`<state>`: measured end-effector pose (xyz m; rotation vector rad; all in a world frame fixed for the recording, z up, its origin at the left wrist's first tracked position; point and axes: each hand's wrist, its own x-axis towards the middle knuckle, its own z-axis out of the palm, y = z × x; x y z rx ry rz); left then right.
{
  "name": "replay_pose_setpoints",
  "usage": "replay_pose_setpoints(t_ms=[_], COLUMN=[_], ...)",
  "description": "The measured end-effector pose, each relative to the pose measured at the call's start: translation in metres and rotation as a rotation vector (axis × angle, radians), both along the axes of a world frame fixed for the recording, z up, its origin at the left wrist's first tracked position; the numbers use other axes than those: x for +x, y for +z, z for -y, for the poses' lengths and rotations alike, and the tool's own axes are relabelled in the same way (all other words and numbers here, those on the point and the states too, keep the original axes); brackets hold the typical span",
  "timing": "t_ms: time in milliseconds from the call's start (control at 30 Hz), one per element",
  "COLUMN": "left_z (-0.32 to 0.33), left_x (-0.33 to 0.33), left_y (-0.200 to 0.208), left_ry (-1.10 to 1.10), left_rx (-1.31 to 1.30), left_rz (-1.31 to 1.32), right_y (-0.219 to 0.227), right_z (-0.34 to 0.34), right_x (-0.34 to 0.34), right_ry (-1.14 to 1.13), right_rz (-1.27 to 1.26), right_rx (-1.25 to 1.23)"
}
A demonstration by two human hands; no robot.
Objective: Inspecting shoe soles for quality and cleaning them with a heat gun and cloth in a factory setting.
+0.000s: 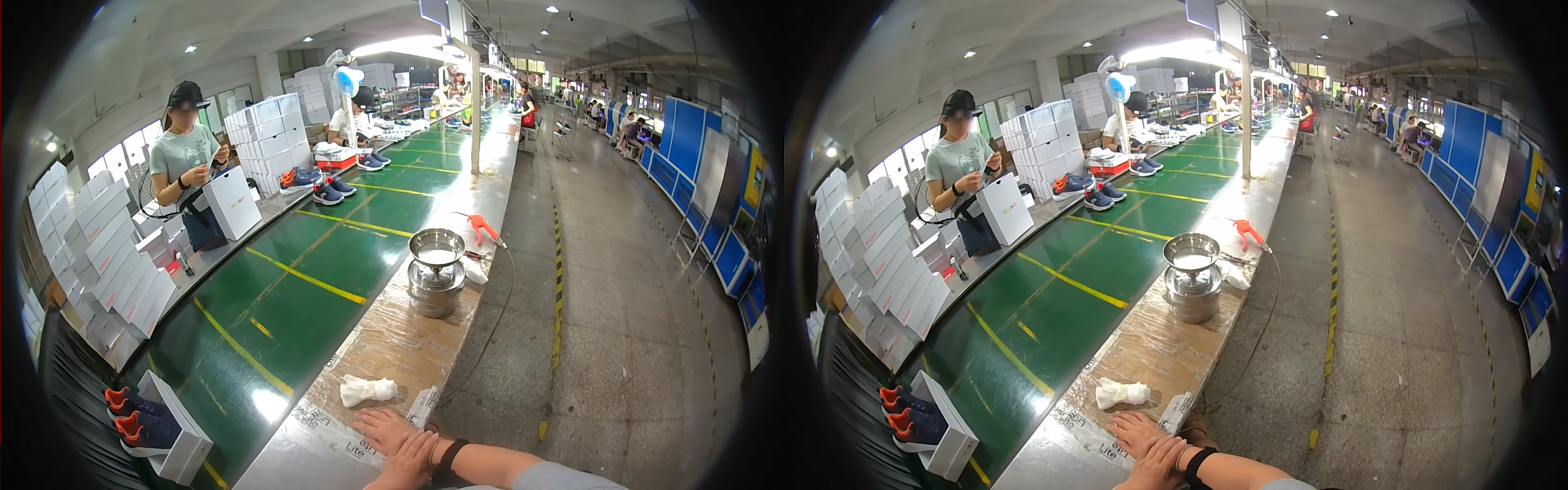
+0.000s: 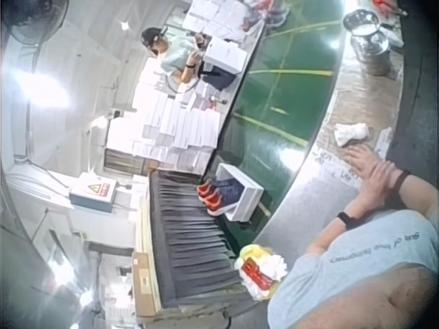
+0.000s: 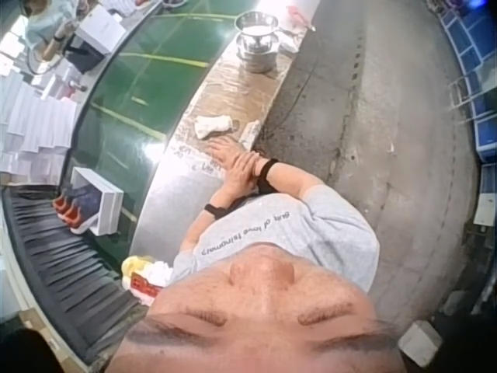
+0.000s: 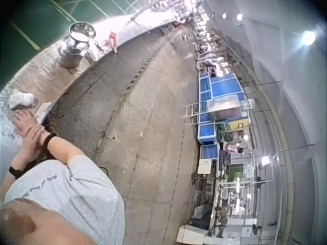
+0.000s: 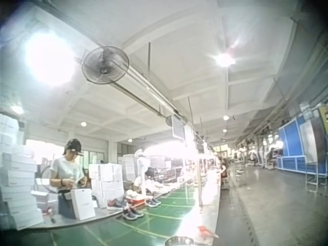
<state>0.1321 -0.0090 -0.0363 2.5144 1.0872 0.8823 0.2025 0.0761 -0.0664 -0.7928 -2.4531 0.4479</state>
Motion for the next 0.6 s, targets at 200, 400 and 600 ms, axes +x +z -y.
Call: replay_pose_setpoints(t_ms=[200, 400, 600], left_z=[0.0001, -0.001, -0.0006], left_x=[-0.0006, -0.0018, -0.0009], left_y=[-0.0018, -0.0024, -0.0017], left_ry=[0.01, 0.002, 0.0], left_rx=[-0.001, 0.001, 0.007], left_rz=[-0.017, -0.085, -0.027], right_y=[-0.0022, -0.0015, -0.0014], right_z=[-0.0008, -0.0006, -0.0007], right_x=[-0.0008, 0.0004, -0.0003], right_ry=[0.01, 0.012, 0.004], right_rz=[0.021, 0.023, 0.017], right_rx=[-0.016, -0.036, -0.023])
